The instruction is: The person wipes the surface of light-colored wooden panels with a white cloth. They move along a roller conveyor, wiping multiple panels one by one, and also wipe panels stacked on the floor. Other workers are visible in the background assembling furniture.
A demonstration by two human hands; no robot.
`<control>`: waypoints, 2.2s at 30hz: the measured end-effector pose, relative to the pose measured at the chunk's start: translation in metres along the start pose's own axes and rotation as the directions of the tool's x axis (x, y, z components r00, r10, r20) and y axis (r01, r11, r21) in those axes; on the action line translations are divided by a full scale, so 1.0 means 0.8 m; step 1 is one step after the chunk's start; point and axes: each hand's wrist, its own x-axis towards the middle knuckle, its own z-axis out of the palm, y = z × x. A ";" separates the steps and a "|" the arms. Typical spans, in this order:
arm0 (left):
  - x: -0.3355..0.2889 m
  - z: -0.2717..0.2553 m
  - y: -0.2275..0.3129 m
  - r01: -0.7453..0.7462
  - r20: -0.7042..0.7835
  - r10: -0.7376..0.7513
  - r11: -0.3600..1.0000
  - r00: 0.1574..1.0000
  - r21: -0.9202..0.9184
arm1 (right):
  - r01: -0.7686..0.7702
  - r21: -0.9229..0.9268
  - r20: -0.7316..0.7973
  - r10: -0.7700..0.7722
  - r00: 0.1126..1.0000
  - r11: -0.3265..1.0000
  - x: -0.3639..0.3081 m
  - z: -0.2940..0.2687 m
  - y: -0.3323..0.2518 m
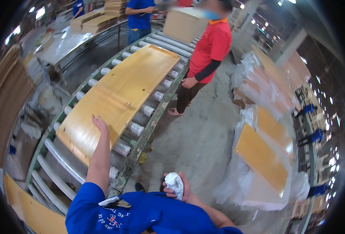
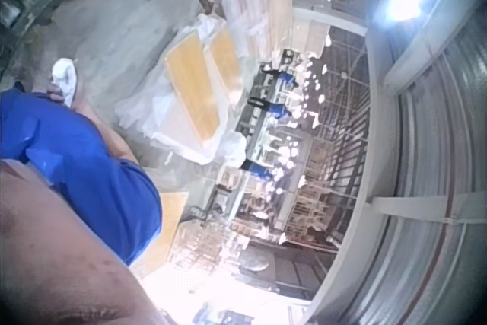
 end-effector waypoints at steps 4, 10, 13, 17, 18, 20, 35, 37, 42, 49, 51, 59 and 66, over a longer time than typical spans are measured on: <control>-0.034 -0.023 0.008 -0.011 0.116 0.019 0.997 0.993 -0.071 | -0.005 -0.039 -0.044 0.003 0.999 0.999 0.022 -0.013 -0.015; -0.045 -0.305 0.042 -0.563 0.369 0.426 0.588 0.826 0.581 | -0.080 -0.033 -0.001 0.080 0.997 0.996 0.022 0.006 -0.035; -0.068 -0.550 0.095 -0.113 -0.015 0.315 0.382 0.949 0.917 | -0.282 0.026 0.077 0.280 0.957 0.959 0.037 0.029 -0.019; -0.219 -0.724 0.161 0.200 -0.192 -0.073 0.133 0.979 0.971 | -0.498 -0.093 0.043 0.503 0.863 0.862 0.045 0.058 -0.024; -0.257 -0.746 0.176 0.195 -0.181 -0.170 0.070 0.969 0.978 | -0.541 -0.123 0.043 0.549 0.835 0.832 0.051 0.067 -0.020; -0.325 -0.776 0.201 0.170 -0.175 -0.363 -0.047 0.915 0.984 | -0.593 -0.143 0.029 0.602 0.798 0.793 0.064 0.073 -0.015; -0.356 -0.677 0.157 0.059 -0.091 -0.355 -0.100 0.931 0.993 | -0.608 -0.316 -0.095 0.613 0.784 0.729 0.061 0.081 -0.092; -0.350 -0.612 0.142 0.021 -0.033 -0.339 -0.037 0.940 0.999 | -0.575 -0.289 -0.057 0.585 0.809 0.766 0.052 0.064 -0.112; -0.321 -0.441 0.139 -0.120 0.196 -0.525 0.175 0.828 0.977 | -0.488 -0.228 -0.017 0.498 0.867 0.842 0.024 0.049 -0.137; -0.294 -0.222 0.130 -0.305 0.431 -0.450 0.327 0.782 0.894 | -0.465 -0.139 -0.044 0.464 0.885 0.874 -0.002 0.033 -0.158; -0.291 -0.164 0.125 -0.300 0.454 -0.425 0.381 0.783 0.875 | -0.449 -0.174 -0.058 0.446 0.893 0.876 0.002 0.021 -0.170; -0.269 -0.084 0.128 -0.329 0.557 -0.422 0.500 0.715 0.801 | -0.284 -0.206 -0.162 0.253 0.954 0.937 0.049 -0.010 -0.155; -0.126 -0.176 0.104 -0.202 0.440 -0.478 0.469 0.760 0.860 | -0.015 -0.269 -0.242 -0.052 0.969 0.963 0.121 -0.046 -0.134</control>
